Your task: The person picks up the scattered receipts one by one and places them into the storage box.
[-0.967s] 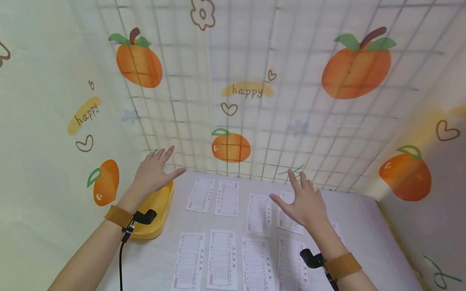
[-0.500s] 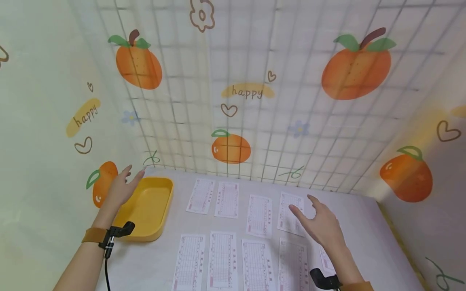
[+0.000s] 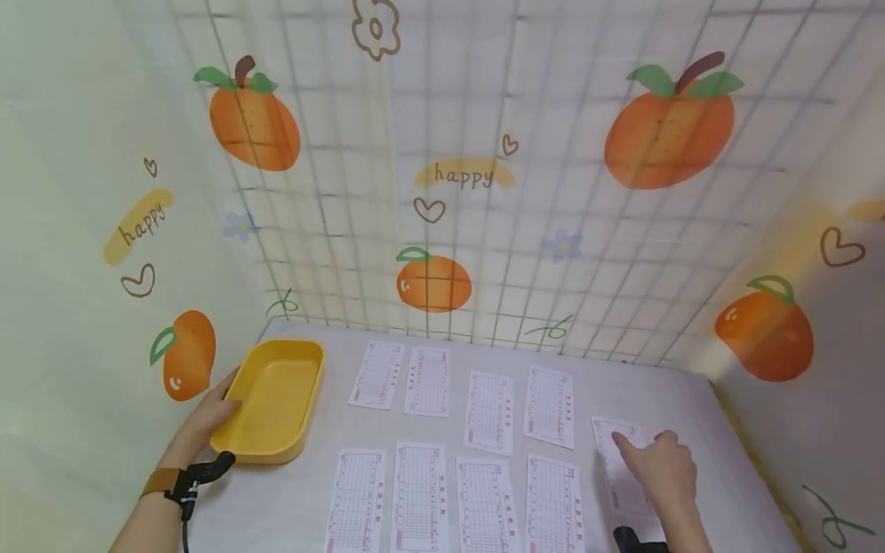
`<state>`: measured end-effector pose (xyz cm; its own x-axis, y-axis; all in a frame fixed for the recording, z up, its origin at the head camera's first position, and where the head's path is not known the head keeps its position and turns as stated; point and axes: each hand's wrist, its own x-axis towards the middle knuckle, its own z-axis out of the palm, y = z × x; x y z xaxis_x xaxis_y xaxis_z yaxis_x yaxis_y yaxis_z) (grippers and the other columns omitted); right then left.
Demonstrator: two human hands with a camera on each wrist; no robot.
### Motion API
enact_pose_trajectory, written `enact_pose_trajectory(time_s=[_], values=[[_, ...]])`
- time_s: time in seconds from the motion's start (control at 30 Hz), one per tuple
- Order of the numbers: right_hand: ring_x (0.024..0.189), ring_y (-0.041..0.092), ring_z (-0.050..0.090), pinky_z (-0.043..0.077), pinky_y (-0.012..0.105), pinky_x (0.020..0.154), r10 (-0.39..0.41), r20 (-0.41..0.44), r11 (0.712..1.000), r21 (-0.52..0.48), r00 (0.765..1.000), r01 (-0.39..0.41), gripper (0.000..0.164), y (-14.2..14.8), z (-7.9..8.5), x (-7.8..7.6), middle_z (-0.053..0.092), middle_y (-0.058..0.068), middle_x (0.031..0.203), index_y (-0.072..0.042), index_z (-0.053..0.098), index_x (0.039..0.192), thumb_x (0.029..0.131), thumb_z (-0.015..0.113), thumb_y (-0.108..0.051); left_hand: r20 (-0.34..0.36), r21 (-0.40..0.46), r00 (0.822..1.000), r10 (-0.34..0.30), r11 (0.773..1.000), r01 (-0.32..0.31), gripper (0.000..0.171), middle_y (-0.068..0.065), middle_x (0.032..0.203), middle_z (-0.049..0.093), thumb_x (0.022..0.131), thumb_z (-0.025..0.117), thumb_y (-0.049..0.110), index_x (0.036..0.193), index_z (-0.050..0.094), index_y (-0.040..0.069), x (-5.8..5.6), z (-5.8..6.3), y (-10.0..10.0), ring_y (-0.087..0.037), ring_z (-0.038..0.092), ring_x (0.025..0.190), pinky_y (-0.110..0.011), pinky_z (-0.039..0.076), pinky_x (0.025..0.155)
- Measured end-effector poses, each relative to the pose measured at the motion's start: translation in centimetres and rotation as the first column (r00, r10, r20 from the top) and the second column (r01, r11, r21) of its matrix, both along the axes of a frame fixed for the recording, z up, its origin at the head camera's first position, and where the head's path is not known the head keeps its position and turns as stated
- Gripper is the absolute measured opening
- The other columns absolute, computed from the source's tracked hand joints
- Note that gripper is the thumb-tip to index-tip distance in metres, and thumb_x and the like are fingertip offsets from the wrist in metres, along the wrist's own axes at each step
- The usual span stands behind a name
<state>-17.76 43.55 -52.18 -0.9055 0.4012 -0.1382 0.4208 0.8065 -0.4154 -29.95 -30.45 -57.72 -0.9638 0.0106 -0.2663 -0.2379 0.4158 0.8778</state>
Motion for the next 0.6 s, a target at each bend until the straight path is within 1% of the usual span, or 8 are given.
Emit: enact_pose_trajectory(time_s=[0.07, 0.13, 0.17, 0.27, 0.37, 0.4, 0.5, 0.6], values=[[0.104, 0.07, 0.054, 0.05, 0.066, 0.086, -0.037, 0.05, 0.999, 0.0, 0.998, 0.037, 0.113, 0.4, -1.3, 0.1, 0.044, 0.059, 0.114, 0.039, 0.026, 0.127, 0.096, 0.06, -0.064, -0.01, 0.059, 1.0, 0.001, 0.998, -0.001, 0.084, -0.027, 0.173, 0.019, 0.098, 0.038, -0.005, 0.172, 0.003, 0.015, 0.2, -0.4, 0.0, -0.041, 0.046, 0.127, -0.041, 0.048, 0.095], [0.104, 0.071, 0.049, 0.048, 0.068, 0.087, -0.09, 0.093, 0.996, -0.009, 0.992, 0.091, 0.122, 0.6, -2.5, 0.1, 0.04, 0.058, 0.109, 0.039, 0.018, 0.126, 0.09, 0.065, -0.068, 0.012, 0.118, 1.0, 0.002, 0.993, -0.003, 0.086, -0.027, 0.17, 0.022, 0.097, 0.037, -0.008, 0.172, 0.001, 0.016, 0.5, -0.3, 0.1, -0.041, 0.046, 0.126, -0.039, 0.048, 0.094], [0.105, 0.07, 0.046, 0.048, 0.069, 0.088, -0.119, 0.108, 0.993, -0.012, 0.987, 0.121, 0.125, 0.6, -3.2, -0.1, 0.039, 0.057, 0.108, 0.038, 0.017, 0.126, 0.087, 0.069, -0.069, 0.028, 0.147, 1.0, 0.005, 0.989, -0.009, 0.087, -0.028, 0.17, 0.021, 0.096, 0.036, -0.008, 0.172, 0.0, 0.016, 0.7, -0.3, 0.2, -0.041, 0.044, 0.128, -0.042, 0.048, 0.097], [0.112, 0.07, 0.039, 0.045, 0.073, 0.094, -0.195, 0.113, 0.98, -0.028, 0.974, 0.199, 0.122, 0.1, -3.9, -0.1, 0.034, 0.058, 0.114, 0.036, 0.013, 0.129, 0.084, 0.078, -0.058, 0.072, 0.171, 0.997, 0.023, 0.985, -0.035, 0.086, -0.027, 0.172, 0.017, 0.098, 0.036, -0.007, 0.171, -0.001, 0.017, 1.1, -0.3, 0.5, -0.041, 0.039, 0.134, -0.046, 0.043, 0.106], [0.117, 0.07, 0.037, 0.043, 0.076, 0.1, -0.237, 0.118, 0.968, -0.051, 0.964, 0.244, 0.117, -0.5, -3.8, -0.2, 0.032, 0.059, 0.12, 0.035, 0.013, 0.132, 0.084, 0.081, -0.047, 0.09, 0.184, 0.995, 0.044, 0.981, -0.06, 0.085, -0.028, 0.171, 0.017, 0.099, 0.037, -0.006, 0.171, -0.001, 0.017, 1.6, -0.4, 0.6, -0.041, 0.04, 0.133, -0.047, 0.043, 0.105], [0.118, 0.069, 0.037, 0.042, 0.075, 0.102, -0.247, 0.124, 0.965, -0.055, 0.961, 0.256, 0.113, -0.7, -3.7, -0.2, 0.033, 0.058, 0.121, 0.035, 0.014, 0.132, 0.085, 0.08, -0.043, 0.089, 0.183, 0.995, 0.048, 0.981, -0.064, 0.084, -0.029, 0.171, 0.017, 0.1, 0.037, -0.006, 0.171, -0.001, 0.017, 1.8, -0.4, 0.7, -0.041, 0.041, 0.131, -0.044, 0.044, 0.102], [0.115, 0.065, 0.041, 0.043, 0.073, 0.102, -0.266, 0.148, 0.958, -0.067, 0.953, 0.278, 0.109, -0.6, -3.7, -0.5, 0.038, 0.054, 0.121, 0.035, 0.02, 0.132, 0.085, 0.081, -0.042, 0.084, 0.191, 0.995, 0.058, 0.979, -0.073, 0.084, -0.029, 0.171, 0.017, 0.099, 0.036, -0.006, 0.171, -0.001, 0.015, 2.0, -0.5, 0.9, -0.041, 0.043, 0.13, -0.042, 0.045, 0.099], [0.109, 0.057, 0.045, 0.046, 0.067, 0.098, -0.271, 0.162, 0.952, -0.098, 0.949, 0.289, 0.104, -0.2, -3.9, -0.7, 0.044, 0.049, 0.121, 0.034, 0.03, 0.131, 0.083, 0.083, -0.041, 0.086, 0.199, 0.994, 0.062, 0.977, -0.078, 0.085, -0.028, 0.173, 0.013, 0.099, 0.036, -0.007, 0.171, -0.001, 0.016, 2.1, -0.6, 1.1, -0.042, 0.04, 0.134, -0.047, 0.043, 0.104]])
